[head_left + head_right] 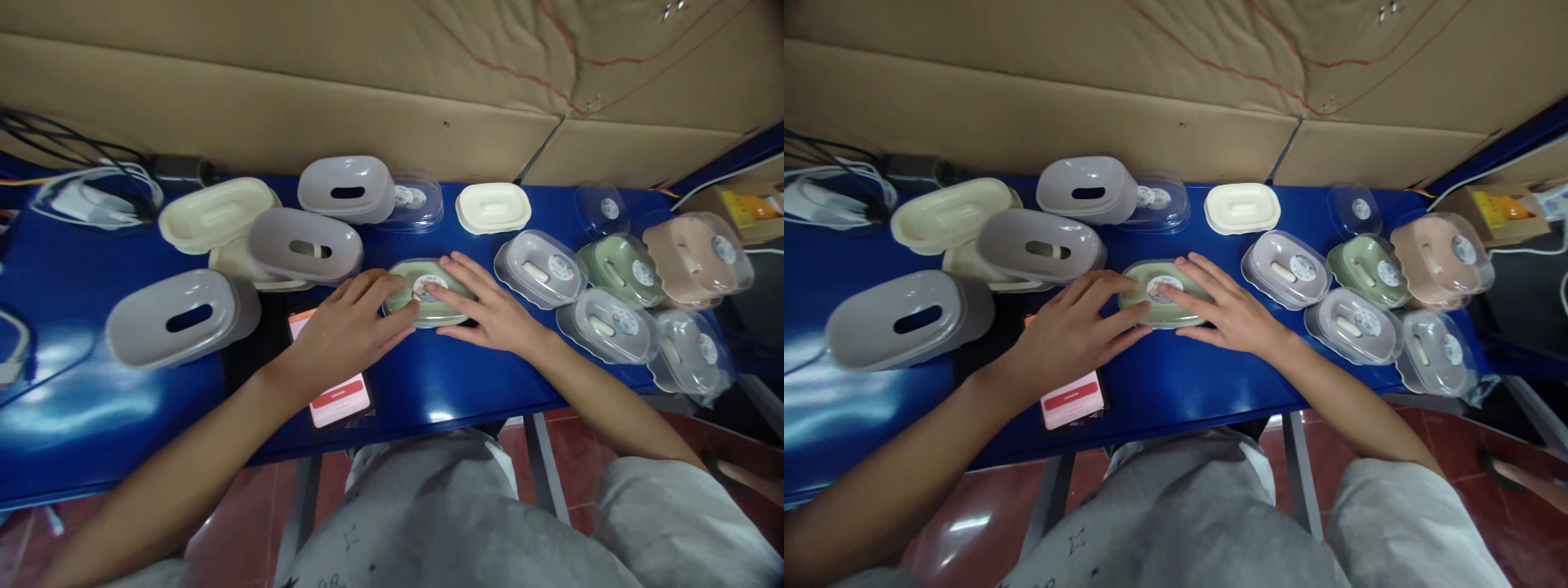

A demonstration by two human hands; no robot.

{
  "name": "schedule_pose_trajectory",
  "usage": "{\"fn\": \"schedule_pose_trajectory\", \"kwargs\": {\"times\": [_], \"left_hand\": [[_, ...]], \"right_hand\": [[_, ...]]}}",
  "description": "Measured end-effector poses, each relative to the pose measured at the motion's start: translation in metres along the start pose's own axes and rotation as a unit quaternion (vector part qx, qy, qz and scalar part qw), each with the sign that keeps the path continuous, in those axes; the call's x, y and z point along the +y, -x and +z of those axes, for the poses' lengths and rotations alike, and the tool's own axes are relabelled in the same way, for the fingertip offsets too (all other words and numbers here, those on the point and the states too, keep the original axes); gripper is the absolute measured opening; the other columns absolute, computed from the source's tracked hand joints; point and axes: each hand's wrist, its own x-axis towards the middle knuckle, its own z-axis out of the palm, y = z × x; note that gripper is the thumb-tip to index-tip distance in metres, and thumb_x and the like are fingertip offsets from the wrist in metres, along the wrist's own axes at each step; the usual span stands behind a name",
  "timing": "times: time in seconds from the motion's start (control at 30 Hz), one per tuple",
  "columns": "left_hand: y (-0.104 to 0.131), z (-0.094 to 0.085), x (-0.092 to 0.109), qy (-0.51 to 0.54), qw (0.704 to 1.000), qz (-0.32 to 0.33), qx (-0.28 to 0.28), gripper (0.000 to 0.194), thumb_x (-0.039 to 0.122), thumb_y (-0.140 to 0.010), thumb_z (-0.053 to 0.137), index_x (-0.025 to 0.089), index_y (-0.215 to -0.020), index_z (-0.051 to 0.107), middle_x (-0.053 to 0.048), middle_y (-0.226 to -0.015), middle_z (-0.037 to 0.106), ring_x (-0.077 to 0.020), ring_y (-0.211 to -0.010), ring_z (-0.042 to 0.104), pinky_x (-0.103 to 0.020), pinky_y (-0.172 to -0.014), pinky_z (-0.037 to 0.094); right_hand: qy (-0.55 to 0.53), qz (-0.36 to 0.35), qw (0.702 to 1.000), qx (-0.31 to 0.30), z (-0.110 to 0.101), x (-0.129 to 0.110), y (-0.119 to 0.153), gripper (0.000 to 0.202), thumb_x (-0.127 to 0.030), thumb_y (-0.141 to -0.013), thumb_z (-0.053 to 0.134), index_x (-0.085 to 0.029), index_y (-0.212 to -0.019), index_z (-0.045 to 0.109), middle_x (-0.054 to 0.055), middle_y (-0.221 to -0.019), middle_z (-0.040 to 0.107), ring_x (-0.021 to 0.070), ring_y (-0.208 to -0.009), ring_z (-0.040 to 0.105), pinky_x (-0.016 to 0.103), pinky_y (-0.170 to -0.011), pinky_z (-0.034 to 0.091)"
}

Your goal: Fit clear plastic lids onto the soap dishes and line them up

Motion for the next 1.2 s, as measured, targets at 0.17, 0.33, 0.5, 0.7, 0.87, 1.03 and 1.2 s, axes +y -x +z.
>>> {"fn": "schedule_pose_trajectory", "kwargs": {"times": [0.17, 0.33, 0.5, 0.7, 0.87, 1.03, 1.2], "left_hand": [[-0.002, -0.0024, 0.0015, -0.002, 1.0, 0.004, 0.002, 0.013, 0.025, -0.107, 0.064, 0.017, -0.116, 0.068, -0.015, -0.119, 0.067, -0.0318, -0.116, 0.067, -0.043, -0.093, 0.066], [-0.0016, -0.0025, 0.0011, -0.006, 1.0, 0.005, 0.008, 0.011, 0.023, -0.107, 0.063, 0.018, -0.116, 0.068, -0.014, -0.119, 0.067, -0.0303, -0.115, 0.067, -0.043, -0.092, 0.066], [-0.0021, -0.0029, 0.0012, -0.006, 1.0, 0.004, 0.002, 0.01, 0.024, -0.108, 0.062, 0.019, -0.115, 0.068, -0.013, -0.119, 0.068, -0.0295, -0.115, 0.068, -0.042, -0.093, 0.067], [-0.0008, -0.0047, 0.0013, -0.005, 1.0, 0.003, 0.0, 0.013, 0.018, -0.107, 0.062, 0.02, -0.119, 0.068, -0.013, -0.12, 0.069, -0.0283, -0.11, 0.068, -0.041, -0.089, 0.067], [0.0017, -0.0044, 0.0011, 0.002, 1.0, -0.001, -0.013, 0.017, 0.017, -0.106, 0.063, 0.021, -0.122, 0.069, -0.014, -0.122, 0.069, -0.0279, -0.11, 0.068, -0.042, -0.091, 0.066], [0.0009, -0.0055, 0.0002, 0.013, 1.0, 0.0, -0.024, 0.018, 0.017, -0.105, 0.063, 0.021, -0.121, 0.069, -0.014, -0.123, 0.069, -0.0291, -0.112, 0.068, -0.044, -0.092, 0.065], [0.0011, -0.0065, -0.0003, 0.014, 0.999, -0.001, -0.029, 0.026, 0.008, -0.102, 0.06, 0.022, -0.122, 0.069, -0.013, -0.124, 0.07, -0.0284, -0.112, 0.069, -0.044, -0.093, 0.066]], "right_hand": [[0.005, -0.006, 1.0, 0.001, 0.0005, 0.0005, 0.0006, 0.094, -0.046, -0.102, 0.074, -0.041, -0.177, 0.017, 0.007, -0.183, 0.028, 0.0377, -0.168, 0.031, 0.066, -0.131, 0.041], [0.013, -0.011, 1.0, 0.001, 0.0002, 0.0002, 0.0005, 0.094, -0.046, -0.103, 0.074, -0.039, -0.177, 0.017, 0.009, -0.183, 0.027, 0.0374, -0.168, 0.029, 0.066, -0.131, 0.041], [0.009, -0.004, 1.0, -0.005, -0.001, -0.0002, 0.0, 0.095, -0.045, -0.102, 0.074, -0.043, -0.176, 0.015, 0.007, -0.183, 0.027, 0.0383, -0.168, 0.03, 0.068, -0.13, 0.042], [-0.002, -0.01, 1.0, -0.002, -0.0008, 0.0006, 0.0, 0.094, -0.045, -0.102, 0.074, -0.042, -0.176, 0.017, 0.007, -0.183, 0.027, 0.0384, -0.168, 0.029, 0.068, -0.131, 0.041], [0.002, -0.016, 1.0, -0.004, -0.0004, 0.0012, 0.0001, 0.093, -0.045, -0.102, 0.074, -0.04, -0.177, 0.018, 0.008, -0.184, 0.024, 0.038, -0.169, 0.026, 0.067, -0.131, 0.04], [0.008, -0.017, 1.0, -0.006, 0.0001, 0.0009, 0.0008, 0.093, -0.046, -0.103, 0.073, -0.04, -0.177, 0.017, 0.008, -0.184, 0.023, 0.0379, -0.17, 0.025, 0.067, -0.131, 0.04], [0.005, -0.004, 1.0, -0.011, 0.001, 0.0002, 0.0011, 0.094, -0.045, -0.102, 0.074, -0.044, -0.176, 0.015, 0.006, -0.184, 0.024, 0.0379, -0.17, 0.025, 0.068, -0.131, 0.04]]}}
